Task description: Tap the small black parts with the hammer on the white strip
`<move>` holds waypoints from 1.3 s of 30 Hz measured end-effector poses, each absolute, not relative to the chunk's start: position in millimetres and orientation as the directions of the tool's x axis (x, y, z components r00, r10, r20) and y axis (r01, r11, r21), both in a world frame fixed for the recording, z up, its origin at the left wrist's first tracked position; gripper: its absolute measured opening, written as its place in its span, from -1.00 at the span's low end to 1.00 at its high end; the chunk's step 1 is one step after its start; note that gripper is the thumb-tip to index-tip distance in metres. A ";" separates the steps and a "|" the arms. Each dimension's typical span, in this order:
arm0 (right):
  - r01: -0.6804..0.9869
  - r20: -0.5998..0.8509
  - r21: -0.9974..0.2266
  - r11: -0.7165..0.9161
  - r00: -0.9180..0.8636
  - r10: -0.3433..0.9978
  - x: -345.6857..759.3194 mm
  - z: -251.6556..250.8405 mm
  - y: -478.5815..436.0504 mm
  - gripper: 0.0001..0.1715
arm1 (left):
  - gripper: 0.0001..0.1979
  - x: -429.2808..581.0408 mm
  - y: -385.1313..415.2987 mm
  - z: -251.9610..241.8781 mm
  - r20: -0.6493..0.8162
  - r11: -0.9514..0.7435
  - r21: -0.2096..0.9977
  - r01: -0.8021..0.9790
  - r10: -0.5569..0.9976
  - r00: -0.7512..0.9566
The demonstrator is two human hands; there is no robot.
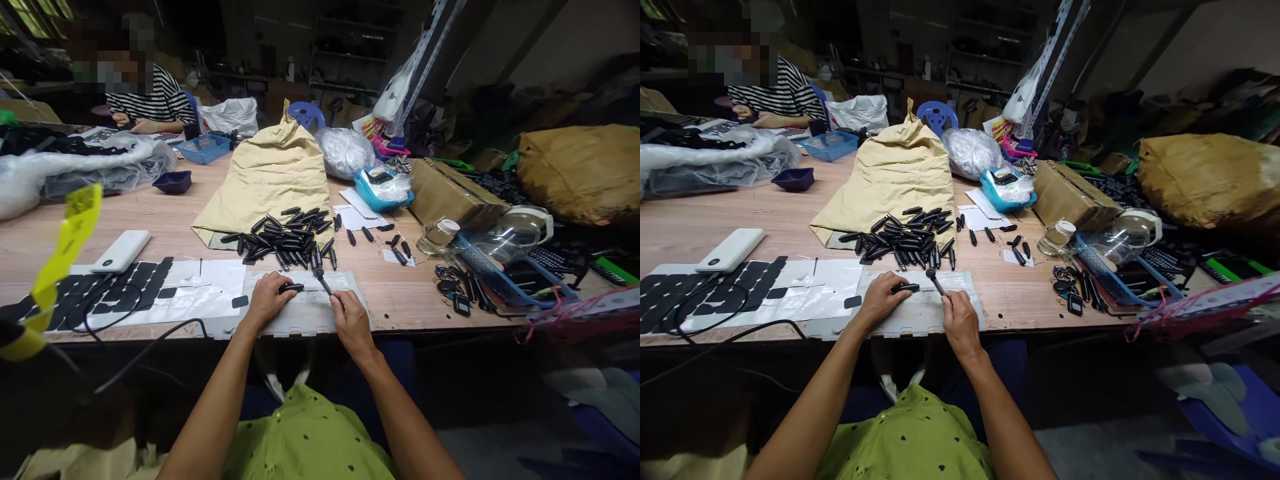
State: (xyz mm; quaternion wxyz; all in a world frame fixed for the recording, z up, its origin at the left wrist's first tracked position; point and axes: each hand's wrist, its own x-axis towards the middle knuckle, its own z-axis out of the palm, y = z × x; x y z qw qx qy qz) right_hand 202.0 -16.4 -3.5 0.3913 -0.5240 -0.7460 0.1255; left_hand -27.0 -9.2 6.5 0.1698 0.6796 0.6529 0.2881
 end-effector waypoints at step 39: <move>0.898 0.532 -0.178 0.402 -0.256 0.807 202.3 -16.2 -17.6 -0.67 | -0.76 -22.5 -14.9 21.8 0.170 -0.115 0.762 0.637 0.985 -0.025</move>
